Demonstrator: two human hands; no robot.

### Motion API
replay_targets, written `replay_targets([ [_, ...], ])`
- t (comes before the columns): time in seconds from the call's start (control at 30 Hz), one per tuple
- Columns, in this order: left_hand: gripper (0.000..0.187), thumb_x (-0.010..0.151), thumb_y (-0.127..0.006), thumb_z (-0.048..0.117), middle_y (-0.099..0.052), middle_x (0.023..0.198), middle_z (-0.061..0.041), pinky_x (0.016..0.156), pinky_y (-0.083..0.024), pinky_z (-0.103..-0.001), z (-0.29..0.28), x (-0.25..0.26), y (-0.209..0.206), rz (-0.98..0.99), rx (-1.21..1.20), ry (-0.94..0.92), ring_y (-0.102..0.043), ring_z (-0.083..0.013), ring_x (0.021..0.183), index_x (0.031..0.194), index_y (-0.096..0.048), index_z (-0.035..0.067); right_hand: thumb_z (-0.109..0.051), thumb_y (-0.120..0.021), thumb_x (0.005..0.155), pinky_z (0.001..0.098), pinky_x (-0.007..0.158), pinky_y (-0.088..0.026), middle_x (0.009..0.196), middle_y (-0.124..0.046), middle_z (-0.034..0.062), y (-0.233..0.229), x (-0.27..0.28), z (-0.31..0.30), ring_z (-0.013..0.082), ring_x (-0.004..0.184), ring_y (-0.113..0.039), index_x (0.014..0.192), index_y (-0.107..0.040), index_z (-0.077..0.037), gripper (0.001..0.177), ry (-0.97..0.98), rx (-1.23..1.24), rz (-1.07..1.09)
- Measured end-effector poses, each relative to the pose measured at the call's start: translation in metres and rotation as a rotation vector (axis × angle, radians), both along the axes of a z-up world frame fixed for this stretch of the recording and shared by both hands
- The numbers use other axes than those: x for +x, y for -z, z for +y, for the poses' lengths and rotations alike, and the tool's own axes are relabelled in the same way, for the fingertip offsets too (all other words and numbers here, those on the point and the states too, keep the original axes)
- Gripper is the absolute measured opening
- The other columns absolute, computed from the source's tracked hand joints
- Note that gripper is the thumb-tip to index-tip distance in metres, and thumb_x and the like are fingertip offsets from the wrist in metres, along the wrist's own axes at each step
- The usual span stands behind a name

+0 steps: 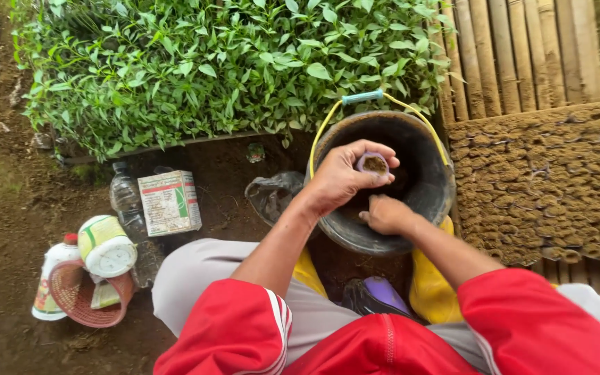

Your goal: Filling small plastic bags with soil from a bucket and placing them into a seedling tray for planting.

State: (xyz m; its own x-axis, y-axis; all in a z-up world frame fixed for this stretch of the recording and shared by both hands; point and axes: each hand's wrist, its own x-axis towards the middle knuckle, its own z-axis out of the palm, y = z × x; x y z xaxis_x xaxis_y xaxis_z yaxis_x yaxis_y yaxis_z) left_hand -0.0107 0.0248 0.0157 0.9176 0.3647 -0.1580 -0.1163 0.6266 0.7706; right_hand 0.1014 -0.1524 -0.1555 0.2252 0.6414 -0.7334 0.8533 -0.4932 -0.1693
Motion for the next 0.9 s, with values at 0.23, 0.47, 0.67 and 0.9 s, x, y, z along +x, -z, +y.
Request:
replay_targets([
  [0.23,0.047,0.074,-0.078,-0.013,-0.074,0.103,-0.022,0.079,-0.065,-0.032,-0.002,0.006,0.022,0.086,-0.022,0.08,-0.077,-0.0259,0.087,0.119,-0.069,-0.005,-0.036,-0.067,0.089,0.0552,0.089,-0.06,0.104,-0.072,0.0245,0.028,-0.026,0.011,0.0433,0.1,-0.072,0.116,-0.063,0.0,0.045,0.168,0.096,0.157],
  [0.47,0.048,0.073,-0.081,-0.01,-0.075,0.103,-0.018,0.077,-0.064,-0.029,0.005,-0.012,0.013,0.129,0.004,0.043,-0.076,-0.0217,0.088,0.119,-0.07,-0.003,-0.034,-0.069,0.089,0.0299,0.043,-0.052,0.077,-0.065,0.0137,-0.078,-0.001,0.033,0.024,0.057,-0.062,0.101,-0.07,0.003,0.039,1.215,0.187,0.756],
  [0.67,0.05,0.07,-0.083,-0.01,-0.076,0.101,-0.013,0.079,-0.062,-0.025,-0.002,-0.016,0.01,0.141,0.051,0.015,-0.074,-0.0153,0.088,0.118,-0.072,0.0,-0.042,-0.061,0.097,0.0143,0.038,-0.032,0.057,-0.048,-0.0078,-0.153,0.025,0.042,0.0065,0.05,-0.05,0.068,-0.052,-0.019,0.038,1.577,0.51,1.148],
  [0.9,0.046,0.069,-0.083,-0.01,-0.077,0.096,-0.015,0.077,-0.063,-0.027,-0.008,-0.009,0.008,0.13,0.06,0.02,-0.075,-0.0174,0.085,0.114,-0.073,0.0,-0.041,-0.045,0.107,0.014,0.035,-0.024,0.06,-0.034,-0.0022,-0.258,0.028,0.057,0.0074,0.043,-0.037,0.072,-0.042,-0.018,0.042,1.438,0.983,1.36],
])
